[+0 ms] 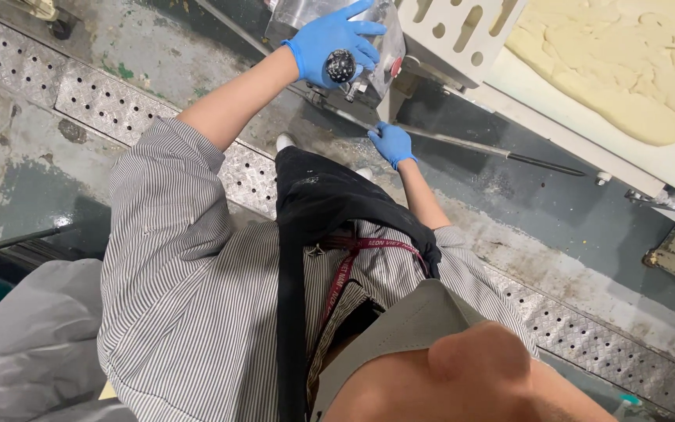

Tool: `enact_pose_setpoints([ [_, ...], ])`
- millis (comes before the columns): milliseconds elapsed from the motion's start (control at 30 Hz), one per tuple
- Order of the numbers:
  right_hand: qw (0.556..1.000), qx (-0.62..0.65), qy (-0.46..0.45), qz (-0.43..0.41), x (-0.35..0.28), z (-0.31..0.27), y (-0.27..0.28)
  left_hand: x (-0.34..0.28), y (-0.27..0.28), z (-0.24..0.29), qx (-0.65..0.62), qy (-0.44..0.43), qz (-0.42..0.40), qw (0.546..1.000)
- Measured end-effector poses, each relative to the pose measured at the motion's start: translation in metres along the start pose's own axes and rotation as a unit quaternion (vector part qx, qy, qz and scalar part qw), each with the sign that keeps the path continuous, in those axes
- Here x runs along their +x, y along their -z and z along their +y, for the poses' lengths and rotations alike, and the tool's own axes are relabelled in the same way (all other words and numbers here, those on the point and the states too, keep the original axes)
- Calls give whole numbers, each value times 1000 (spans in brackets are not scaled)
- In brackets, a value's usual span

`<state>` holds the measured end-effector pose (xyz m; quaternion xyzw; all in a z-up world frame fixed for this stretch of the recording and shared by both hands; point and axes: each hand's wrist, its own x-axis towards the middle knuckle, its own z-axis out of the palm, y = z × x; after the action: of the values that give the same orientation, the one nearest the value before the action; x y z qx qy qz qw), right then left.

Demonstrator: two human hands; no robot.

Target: Using a dough sheeter machine to roll and flatten pieces of dough in a commercial bakery setting.

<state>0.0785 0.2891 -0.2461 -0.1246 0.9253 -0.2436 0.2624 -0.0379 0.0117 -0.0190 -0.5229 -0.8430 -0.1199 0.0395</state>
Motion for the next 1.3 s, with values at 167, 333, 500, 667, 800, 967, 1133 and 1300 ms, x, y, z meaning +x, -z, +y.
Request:
enact_pose_setpoints([
  [167, 1000, 7, -8, 23, -2, -5, -1, -4, -2, 0, 12, 20, 4, 1000],
  [333, 999, 6, 4, 33, 0, -1, -7, -4, -1, 0, 5, 25, 6, 1000],
  [500, 999, 15, 13, 47, -2, -3, -6, -3, 1, -1, 41, 18, 11, 999],
  [667, 999, 14, 6, 30, -5, -8, 0, -6, -3, -2, -20, 31, 23, 999],
  [800, 999, 21, 17, 38, -3, -6, -1, -7, -3, -2, -36, 48, 33, 998],
  [967, 999, 22, 8, 27, -2, -4, -3, -7, -2, -1, -50, 77, 41, 995],
  [1133, 999, 28, 12, 38, -3, -4, -4, -10, -13, -4, -76, 97, 34, 992],
  [1300, 998, 23, 16, 49, -2, -1, -8, -9, -13, -3, -115, 123, 24, 985],
])
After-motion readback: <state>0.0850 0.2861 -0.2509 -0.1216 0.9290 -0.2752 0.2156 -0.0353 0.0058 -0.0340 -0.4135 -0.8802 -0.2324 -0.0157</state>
